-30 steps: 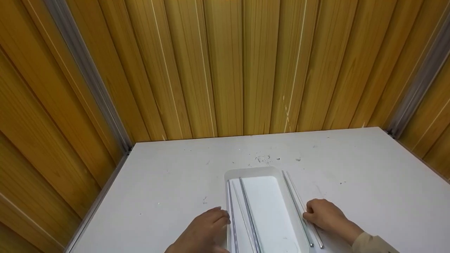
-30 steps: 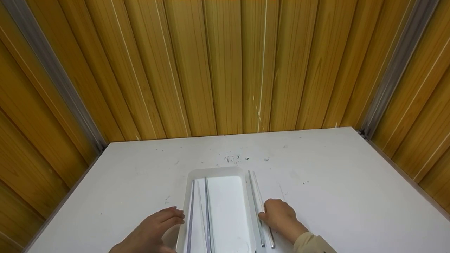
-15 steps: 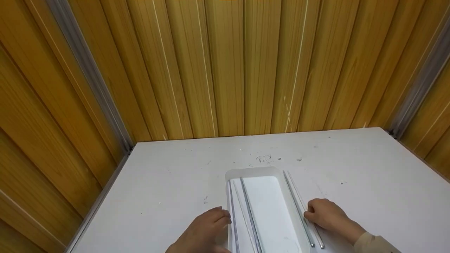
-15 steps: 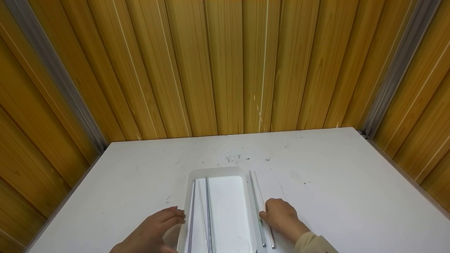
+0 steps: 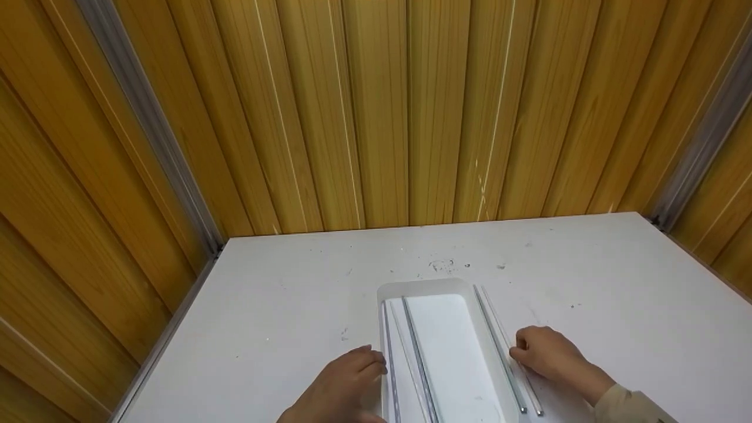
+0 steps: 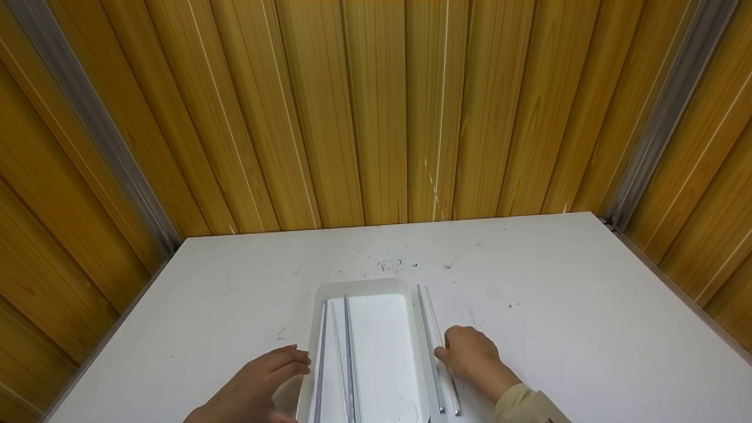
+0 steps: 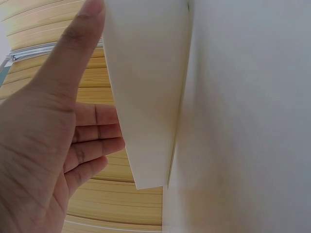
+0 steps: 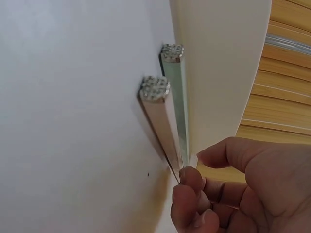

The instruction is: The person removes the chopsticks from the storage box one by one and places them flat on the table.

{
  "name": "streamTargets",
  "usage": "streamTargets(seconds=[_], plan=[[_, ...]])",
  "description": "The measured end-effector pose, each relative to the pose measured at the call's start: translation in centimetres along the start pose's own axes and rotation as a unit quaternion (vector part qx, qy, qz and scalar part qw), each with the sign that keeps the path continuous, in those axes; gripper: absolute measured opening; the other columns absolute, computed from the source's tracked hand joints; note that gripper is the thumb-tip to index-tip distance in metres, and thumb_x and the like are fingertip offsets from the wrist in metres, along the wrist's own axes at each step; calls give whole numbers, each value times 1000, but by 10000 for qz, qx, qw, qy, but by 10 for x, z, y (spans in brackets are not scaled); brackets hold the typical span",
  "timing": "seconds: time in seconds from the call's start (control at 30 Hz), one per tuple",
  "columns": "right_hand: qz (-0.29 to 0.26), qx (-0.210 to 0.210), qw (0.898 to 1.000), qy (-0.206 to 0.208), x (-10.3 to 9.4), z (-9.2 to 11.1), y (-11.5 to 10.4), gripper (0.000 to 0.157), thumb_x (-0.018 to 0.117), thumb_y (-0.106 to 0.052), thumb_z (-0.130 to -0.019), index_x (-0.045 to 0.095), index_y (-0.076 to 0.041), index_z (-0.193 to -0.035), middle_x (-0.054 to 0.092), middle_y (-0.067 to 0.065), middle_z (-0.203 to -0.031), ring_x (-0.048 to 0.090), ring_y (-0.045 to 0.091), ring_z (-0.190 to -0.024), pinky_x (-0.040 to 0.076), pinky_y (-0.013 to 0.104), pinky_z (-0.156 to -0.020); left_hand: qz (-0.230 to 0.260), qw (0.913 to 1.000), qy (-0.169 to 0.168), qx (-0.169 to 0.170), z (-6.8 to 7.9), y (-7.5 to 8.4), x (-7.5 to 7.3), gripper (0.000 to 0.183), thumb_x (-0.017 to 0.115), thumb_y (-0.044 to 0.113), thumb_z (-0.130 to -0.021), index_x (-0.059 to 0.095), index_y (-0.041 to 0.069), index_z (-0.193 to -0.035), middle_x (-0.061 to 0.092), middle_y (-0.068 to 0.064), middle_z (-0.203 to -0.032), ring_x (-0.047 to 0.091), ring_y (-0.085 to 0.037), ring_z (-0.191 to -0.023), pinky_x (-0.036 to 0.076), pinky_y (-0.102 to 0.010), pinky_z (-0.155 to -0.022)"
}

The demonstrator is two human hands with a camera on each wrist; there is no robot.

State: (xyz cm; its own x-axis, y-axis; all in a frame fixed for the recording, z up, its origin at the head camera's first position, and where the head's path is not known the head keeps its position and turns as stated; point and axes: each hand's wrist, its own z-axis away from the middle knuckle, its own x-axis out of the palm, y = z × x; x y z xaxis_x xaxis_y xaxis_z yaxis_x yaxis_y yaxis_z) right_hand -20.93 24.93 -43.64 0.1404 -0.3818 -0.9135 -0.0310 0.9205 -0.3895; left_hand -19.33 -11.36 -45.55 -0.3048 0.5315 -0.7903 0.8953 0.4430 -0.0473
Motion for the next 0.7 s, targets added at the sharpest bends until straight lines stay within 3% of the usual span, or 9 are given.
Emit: streamTargets(seconds=[0.27, 0.5, 0.7], plan=[[-177, -196, 9996, 123, -9, 1, -5, 14, 60, -17, -86, 60, -9, -75, 56, -1, -59, 50, 12, -53, 39, 25, -47, 52, 9999, -87, -75, -1, 1, -1, 74, 72, 73, -61, 64, 8, -97, 65, 1, -104, 61, -10, -100, 54, -35, -99], [-389, -418, 9980, 281, -14, 2, -18, 10, 60, -15, -86, 62, -8, -79, 60, 0, -63, 54, 11, -50, 43, 22, -43, 58, 9976, -500, -478, 0, 4, -4, 75, 72, 72, -60, 64, 8, -99, 64, 1, -109, 61, -10, -106, 52, -30, -102], [-520, -553, 9964, 384, -15, 3, -33, 12, 60, -14, -87, 62, -9, -76, 58, -2, -59, 54, 10, -48, 42, 20, -42, 180, 9991, -210, -311, 0, 3, -2, 74, 72, 71, -62, 64, 7, -98, 64, 0, -107, 61, -10, -104, 53, -33, -101]])
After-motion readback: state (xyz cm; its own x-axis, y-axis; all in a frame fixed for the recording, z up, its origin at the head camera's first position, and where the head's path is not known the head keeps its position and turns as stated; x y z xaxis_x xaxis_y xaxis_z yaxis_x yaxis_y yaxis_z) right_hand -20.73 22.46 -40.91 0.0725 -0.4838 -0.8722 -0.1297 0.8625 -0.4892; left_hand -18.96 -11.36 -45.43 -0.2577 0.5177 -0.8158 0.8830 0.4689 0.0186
